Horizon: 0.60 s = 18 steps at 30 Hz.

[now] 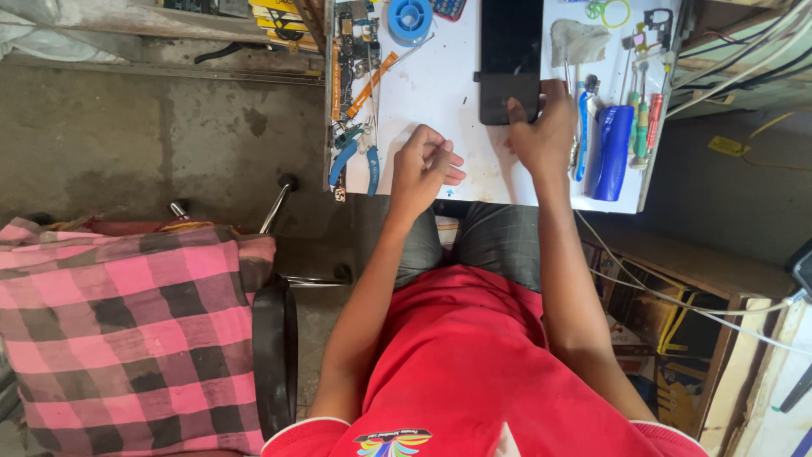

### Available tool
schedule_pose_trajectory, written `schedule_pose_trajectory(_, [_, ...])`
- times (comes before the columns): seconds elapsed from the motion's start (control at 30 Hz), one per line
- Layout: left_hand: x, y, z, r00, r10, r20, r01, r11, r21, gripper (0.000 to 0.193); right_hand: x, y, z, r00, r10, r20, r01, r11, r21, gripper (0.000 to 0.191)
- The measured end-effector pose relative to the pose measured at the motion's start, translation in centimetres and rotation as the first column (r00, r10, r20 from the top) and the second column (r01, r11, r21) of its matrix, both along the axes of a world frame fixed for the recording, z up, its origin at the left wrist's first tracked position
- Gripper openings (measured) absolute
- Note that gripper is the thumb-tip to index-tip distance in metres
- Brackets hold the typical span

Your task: The person uses a screwdriver to remove screws from a smartphone back cover, then separates the cover from the phone body. They inspect the back cover and the phone, then handle the motherboard and clean it with a toothbrush and liquid from a bottle.

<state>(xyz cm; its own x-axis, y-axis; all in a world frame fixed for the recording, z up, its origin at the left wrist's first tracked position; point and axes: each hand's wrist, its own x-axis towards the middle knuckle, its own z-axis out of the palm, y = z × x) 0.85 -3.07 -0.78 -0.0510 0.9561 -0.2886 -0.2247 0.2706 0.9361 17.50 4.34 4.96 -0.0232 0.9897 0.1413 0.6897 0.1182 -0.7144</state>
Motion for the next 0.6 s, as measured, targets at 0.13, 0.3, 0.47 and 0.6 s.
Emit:
schedule_pose_trajectory(0.13, [-0.1, 0.0, -0.4, 1.000, -0.011, 0.027, 0.010, 0.999, 0.031, 0.011, 0.0, -0.4, -1.0, 0.985, -0.173, 0.021, 0.174, 0.983, -0.063, 0.038])
schedule_pose_trajectory(0.3, [-0.1, -0.1, -0.5, 1.000, -0.010, 0.027, 0.009, 0.999, 0.053, 0.010, 0.0, -1.6, -1.5, 0.983, -0.148, 0.105, 0.123, 0.968, 0.219, 0.040])
schedule_pose_trajectory(0.47, [0.1, -0.3, -0.5, 1.000, -0.001, 0.017, 0.000, 0.999, 0.040, 0.010, 0.2, -3.6, -1.8, 0.993, -0.117, -0.016, 0.118, 0.982, 0.146, 0.027])
schedule_pose_trajectory(0.6, [-0.1, -0.5, -0.6, 1.000, -0.027, -0.005, 0.027, 0.998, 0.052, 0.012, 0.7, -5.0, -2.0, 0.982, -0.119, -0.144, 0.131, 0.989, 0.075, 0.025])
